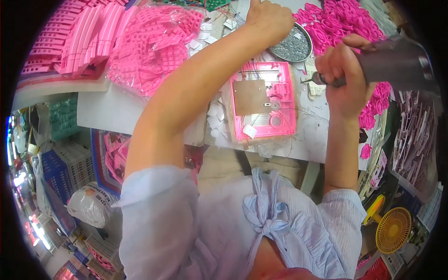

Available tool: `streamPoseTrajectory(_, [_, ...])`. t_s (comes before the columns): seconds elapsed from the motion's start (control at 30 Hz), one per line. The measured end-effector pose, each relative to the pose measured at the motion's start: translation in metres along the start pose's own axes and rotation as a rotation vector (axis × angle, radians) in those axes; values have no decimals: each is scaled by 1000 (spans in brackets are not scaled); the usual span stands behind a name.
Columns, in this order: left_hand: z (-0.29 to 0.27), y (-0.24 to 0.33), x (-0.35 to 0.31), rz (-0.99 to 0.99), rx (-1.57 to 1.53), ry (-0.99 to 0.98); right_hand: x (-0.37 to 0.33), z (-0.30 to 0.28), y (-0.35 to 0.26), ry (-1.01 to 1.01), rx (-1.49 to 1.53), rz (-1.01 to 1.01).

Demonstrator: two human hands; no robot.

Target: The recorder is assembling the internal and external components of a pink toy cash register at a workbench.

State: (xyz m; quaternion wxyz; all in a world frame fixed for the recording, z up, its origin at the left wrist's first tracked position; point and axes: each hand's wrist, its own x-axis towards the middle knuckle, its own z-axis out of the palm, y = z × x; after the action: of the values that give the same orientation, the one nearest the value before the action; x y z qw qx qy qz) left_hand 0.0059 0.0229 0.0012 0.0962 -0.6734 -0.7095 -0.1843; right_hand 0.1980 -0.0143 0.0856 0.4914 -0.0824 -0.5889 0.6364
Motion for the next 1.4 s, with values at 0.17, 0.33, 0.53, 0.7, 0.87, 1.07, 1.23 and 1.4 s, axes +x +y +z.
streamPoseTrajectory(0.17, [-90,30,-113,69,-416,-15,-17,1,-24,-162,138,-11])
streamPoseTrajectory(0.33, [-97,48,-204,-37,-681,67,-39,35,-19,-345,238,80])
streamPoseTrajectory(0.53, [-92,54,-219,-92,-732,201,-47,51,-18,-343,199,138])
streamPoseTrajectory(0.7, [-87,54,-223,-91,-714,250,-52,56,-20,-316,153,168])
streamPoseTrajectory(0.87, [-89,57,-225,-86,-510,227,-55,57,-13,-280,225,165])
streamPoseTrajectory(1.07, [-100,41,-220,-175,-421,187,-59,45,22,-245,165,122])
streamPoseTrajectory(1.23, [-94,49,-221,-123,-512,143,-56,52,13,-245,277,122])
streamPoseTrajectory(1.4, [-89,51,-219,-140,-683,188,-52,51,5,-260,301,127])
